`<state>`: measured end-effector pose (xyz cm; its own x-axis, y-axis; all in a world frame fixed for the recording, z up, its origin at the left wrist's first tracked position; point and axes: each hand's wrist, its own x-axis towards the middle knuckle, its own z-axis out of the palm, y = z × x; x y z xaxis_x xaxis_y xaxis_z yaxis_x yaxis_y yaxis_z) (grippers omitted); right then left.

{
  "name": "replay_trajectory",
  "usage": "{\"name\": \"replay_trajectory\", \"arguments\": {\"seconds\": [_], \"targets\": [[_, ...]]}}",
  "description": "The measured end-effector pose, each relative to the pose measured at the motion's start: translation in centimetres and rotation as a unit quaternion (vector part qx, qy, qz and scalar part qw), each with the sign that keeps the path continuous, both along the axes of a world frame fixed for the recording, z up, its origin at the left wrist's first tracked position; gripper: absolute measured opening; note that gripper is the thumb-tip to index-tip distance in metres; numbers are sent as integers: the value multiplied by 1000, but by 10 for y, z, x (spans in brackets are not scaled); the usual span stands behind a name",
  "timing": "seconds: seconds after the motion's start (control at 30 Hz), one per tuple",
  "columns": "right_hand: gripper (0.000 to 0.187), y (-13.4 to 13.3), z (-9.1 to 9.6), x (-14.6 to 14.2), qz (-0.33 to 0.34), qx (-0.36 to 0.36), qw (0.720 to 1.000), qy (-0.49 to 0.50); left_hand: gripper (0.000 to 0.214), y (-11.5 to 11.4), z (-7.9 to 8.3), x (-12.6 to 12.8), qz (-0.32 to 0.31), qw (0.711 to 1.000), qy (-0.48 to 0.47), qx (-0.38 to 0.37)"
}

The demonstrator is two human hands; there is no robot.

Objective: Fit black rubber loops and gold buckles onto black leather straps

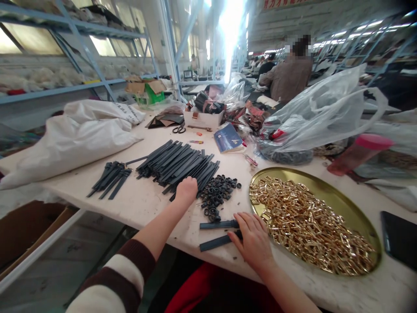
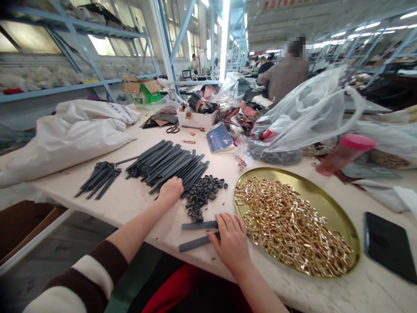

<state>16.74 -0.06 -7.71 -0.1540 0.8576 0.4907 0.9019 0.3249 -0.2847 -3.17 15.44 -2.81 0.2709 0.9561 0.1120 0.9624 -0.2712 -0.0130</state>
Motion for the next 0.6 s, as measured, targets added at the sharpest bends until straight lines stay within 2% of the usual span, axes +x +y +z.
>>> {"name": "replay_trajectory", "arguments": {"seconds": [0.1,0.13,0.17,0.23,0.3,0.33,0.37,0.43,0.5,0.53,0.57,0.6], "targets": [[37,-4,8,2,-1,5,993,122,26,-22,16,-4,-41,999,-11,14],[40,-6,13,2,-8,-14,980,197,27,-35,21,-4,-61,998,-15,18],[43,-8,19,2,-12,-47,957,288,27,-50,25,-5,-86,996,-21,19],[48,-12,34,1,1,-134,871,473,26,-86,31,-6,-148,988,-35,14],[46,-16,49,-2,20,-201,777,596,25,-121,33,-7,-255,964,-79,-6],[41,-19,55,-4,22,-221,746,628,24,-136,33,-8,-286,953,-96,-29],[36,-21,59,-7,19,-232,728,645,23,-148,33,-8,-299,945,-121,-52],[29,-25,64,-11,9,-232,717,657,17,-161,32,-9,-246,943,-202,-101],[25,-29,65,-15,8,-204,727,656,18,-161,30,-11,-135,923,-310,-181],[22,-31,64,-17,3,-186,739,648,18,-159,28,-13,-74,896,-369,-234],[19,-33,64,-19,-2,-167,757,631,15,-155,27,-16,-18,856,-430,-286],[16,-35,64,-22,-8,-151,782,605,12,-150,25,-19,30,804,-496,-328]]}}
